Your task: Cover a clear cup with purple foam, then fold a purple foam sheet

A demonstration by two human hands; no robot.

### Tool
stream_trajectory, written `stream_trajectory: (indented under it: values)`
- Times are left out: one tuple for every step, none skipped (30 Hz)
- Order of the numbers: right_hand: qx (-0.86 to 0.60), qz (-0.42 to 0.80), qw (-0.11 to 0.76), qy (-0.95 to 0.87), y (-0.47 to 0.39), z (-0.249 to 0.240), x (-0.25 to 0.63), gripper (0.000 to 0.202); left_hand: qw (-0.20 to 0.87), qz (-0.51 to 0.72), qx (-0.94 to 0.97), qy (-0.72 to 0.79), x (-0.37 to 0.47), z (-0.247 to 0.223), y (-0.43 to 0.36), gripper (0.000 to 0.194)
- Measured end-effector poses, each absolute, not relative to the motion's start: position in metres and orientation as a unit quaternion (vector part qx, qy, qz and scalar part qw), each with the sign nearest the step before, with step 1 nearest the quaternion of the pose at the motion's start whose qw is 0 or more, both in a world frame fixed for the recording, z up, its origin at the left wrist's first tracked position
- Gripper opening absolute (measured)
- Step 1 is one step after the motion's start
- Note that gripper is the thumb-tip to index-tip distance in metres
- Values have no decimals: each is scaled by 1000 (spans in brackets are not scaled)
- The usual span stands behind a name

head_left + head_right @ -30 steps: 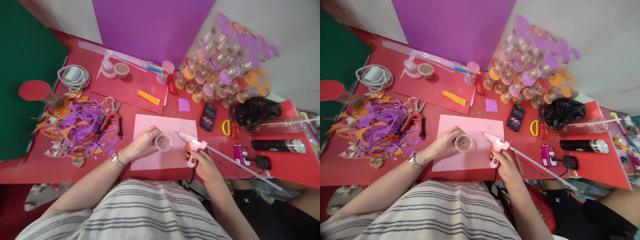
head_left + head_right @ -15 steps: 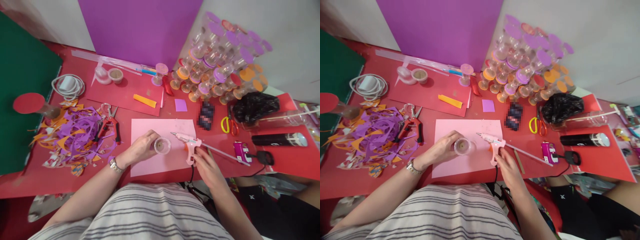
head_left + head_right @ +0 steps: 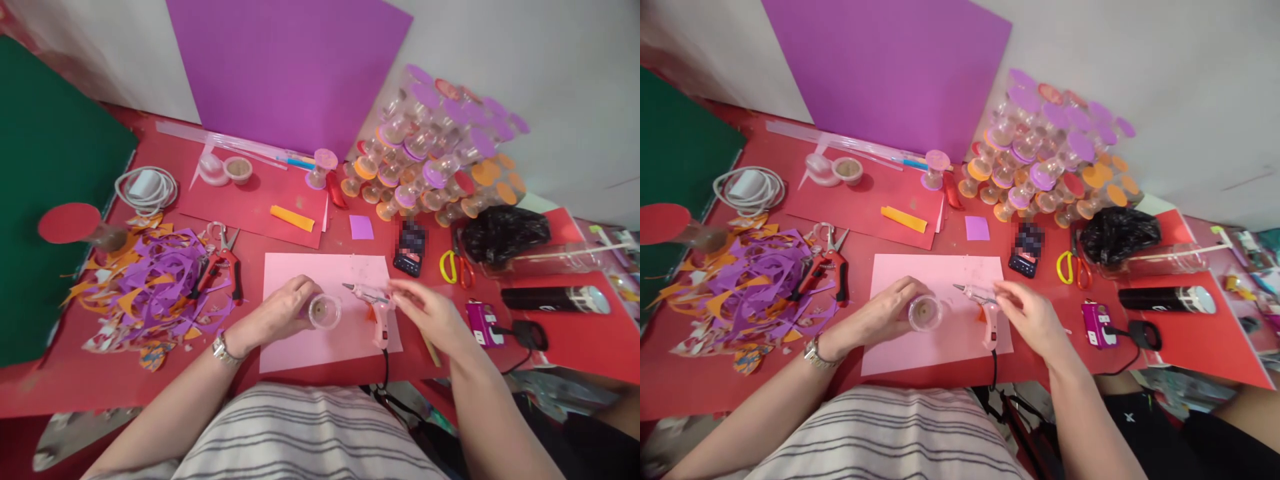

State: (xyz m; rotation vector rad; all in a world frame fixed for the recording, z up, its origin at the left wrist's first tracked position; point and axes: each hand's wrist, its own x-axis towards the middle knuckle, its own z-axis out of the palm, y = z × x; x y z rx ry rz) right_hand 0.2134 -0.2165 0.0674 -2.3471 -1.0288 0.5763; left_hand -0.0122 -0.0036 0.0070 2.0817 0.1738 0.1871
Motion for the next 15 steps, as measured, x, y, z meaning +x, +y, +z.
stream_trajectory:
  values:
    - [-860, 188, 229, -415, -201, 66, 225, 36, 500, 78, 860, 63, -13, 7, -1, 42]
    - [-856, 161, 191, -454, -183, 62, 237, 36, 499, 77, 861, 53, -15, 7, 3, 45]
    - [-849, 134, 140, -491, -165, 58, 249, 38, 498, 78, 863, 43, -16, 7, 6, 49]
    - [-845, 123, 122, -505, -147, 53, 262, 40, 495, 81, 865, 34, -17, 7, 9, 52]
    - [-841, 117, 111, -516, -130, 48, 274, 42, 493, 86, 865, 27, -18, 7, 12, 54]
    - [-836, 115, 99, -527, -114, 43, 285, 46, 491, 93, 866, 24, -19, 8, 14, 54]
    - [-829, 116, 88, -539, -99, 38, 294, 51, 491, 100, 865, 27, -20, 8, 16, 54]
    - [-823, 118, 76, -550, -87, 33, 302, 56, 492, 106, 863, 33, -20, 8, 17, 53]
    - [-818, 121, 63, -558, -77, 29, 308, 60, 495, 112, 861, 44, -21, 7, 18, 52]
    - [-814, 124, 51, -565, -69, 26, 314, 64, 498, 116, 858, 57, -21, 6, 18, 52]
    - [-812, 125, 40, -569, -64, 23, 318, 66, 501, 121, 854, 70, -21, 5, 18, 52]
    - [-811, 124, 29, -572, -61, 20, 321, 66, 502, 126, 851, 84, -21, 4, 17, 51]
    - [-811, 120, 21, -573, -60, 18, 323, 65, 503, 134, 848, 99, -21, 3, 17, 49]
    - [-812, 116, 14, -572, -60, 16, 325, 62, 503, 144, 844, 115, -21, 2, 16, 46]
    - [-814, 110, 9, -571, -61, 15, 327, 59, 502, 156, 841, 131, -20, 1, 16, 43]
